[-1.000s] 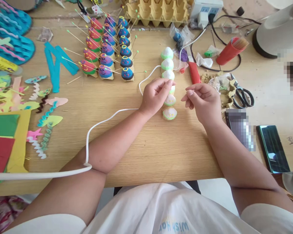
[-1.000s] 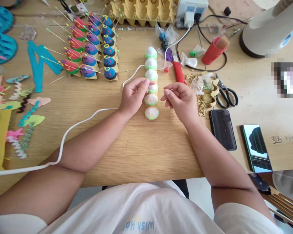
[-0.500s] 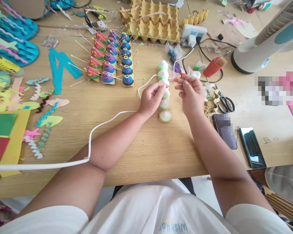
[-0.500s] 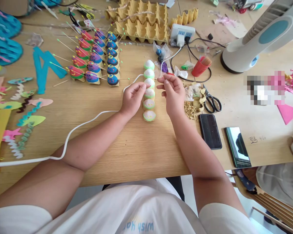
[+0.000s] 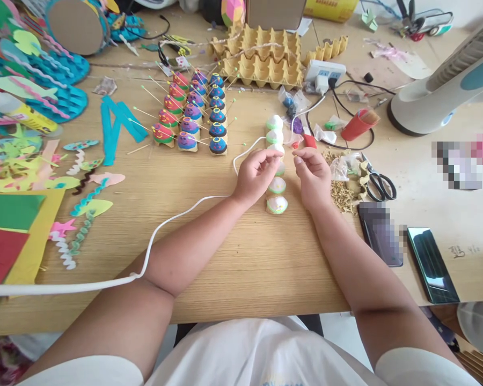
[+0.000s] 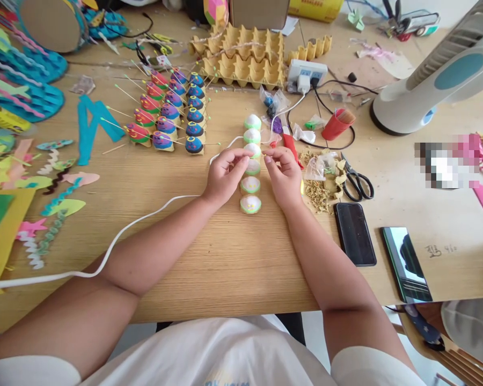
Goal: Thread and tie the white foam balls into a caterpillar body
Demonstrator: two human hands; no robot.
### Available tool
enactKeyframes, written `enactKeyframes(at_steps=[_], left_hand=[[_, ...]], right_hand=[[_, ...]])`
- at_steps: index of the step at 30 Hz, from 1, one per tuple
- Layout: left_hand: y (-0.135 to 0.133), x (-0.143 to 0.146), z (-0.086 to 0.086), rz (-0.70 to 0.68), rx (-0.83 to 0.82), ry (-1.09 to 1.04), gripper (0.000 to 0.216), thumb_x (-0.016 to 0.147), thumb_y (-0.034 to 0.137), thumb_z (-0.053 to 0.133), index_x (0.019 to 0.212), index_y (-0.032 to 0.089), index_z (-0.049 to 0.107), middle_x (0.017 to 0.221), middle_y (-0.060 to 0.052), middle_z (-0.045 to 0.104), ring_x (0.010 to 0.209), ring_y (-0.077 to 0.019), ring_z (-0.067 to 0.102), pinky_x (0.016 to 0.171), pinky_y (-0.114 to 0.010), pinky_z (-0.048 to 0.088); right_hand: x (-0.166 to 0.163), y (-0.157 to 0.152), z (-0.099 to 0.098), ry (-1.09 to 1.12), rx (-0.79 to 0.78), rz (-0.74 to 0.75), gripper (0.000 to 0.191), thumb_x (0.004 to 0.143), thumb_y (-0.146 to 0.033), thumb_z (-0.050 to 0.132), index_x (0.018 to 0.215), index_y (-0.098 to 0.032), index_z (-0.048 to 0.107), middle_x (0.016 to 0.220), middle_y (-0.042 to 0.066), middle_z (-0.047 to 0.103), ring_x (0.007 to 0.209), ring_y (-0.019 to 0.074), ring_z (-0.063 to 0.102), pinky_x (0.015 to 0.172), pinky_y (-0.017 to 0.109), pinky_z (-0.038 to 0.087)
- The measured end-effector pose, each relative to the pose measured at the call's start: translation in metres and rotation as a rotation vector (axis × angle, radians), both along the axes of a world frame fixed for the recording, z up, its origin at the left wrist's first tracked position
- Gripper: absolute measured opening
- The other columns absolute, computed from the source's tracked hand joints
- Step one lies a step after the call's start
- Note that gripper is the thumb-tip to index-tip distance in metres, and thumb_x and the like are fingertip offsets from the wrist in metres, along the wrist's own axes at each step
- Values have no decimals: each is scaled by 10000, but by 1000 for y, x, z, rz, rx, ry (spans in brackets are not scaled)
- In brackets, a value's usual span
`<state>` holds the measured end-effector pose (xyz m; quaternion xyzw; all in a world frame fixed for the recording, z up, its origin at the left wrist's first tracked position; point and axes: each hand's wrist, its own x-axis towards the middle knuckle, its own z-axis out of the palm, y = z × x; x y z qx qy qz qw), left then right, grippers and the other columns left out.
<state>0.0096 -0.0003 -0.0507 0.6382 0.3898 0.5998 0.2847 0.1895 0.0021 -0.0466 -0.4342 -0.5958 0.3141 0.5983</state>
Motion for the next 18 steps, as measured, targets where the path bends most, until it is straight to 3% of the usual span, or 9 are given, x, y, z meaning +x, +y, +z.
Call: enactKeyframes(at_steps=[3,8,13,18], left_hand=[[2,-1,-2,13,108,53,279,1080,493,703,1149,247,815,968,-29,766,752,-120,644,688,-244,552],[4,-4,-4,7,222,136,195,1105,402,681,1201,263,778,1053,-39,756,950,-151,728,787,-253,595],[5,-6,-4,17,209,174,215,1126,426,651,1241,273,749,1114,-41,768,1039,-160,737,845,-264,611],[4,-5,-3,-2,190,136,243,1109,470,667,1210,277,775,1080,-44,768,990,-165,736,815,-274,613]], right_hand=[[1,0,1,-83,6,1,384,961,-693,780,1101,-343,853,1115,39,664,1119,216,665,1059,427,607],[0,1,1,-121,-17,35,500,916,-799,756,1101,-343,848,1163,48,608,1137,228,630,959,401,611],[-1,1,1,-133,-45,35,520,880,-806,791,1035,-310,820,1146,42,598,1103,214,611,876,354,576],[-2,0,4,-70,-56,63,476,854,-773,841,990,-319,814,1110,26,622,1041,191,611,876,332,559]])
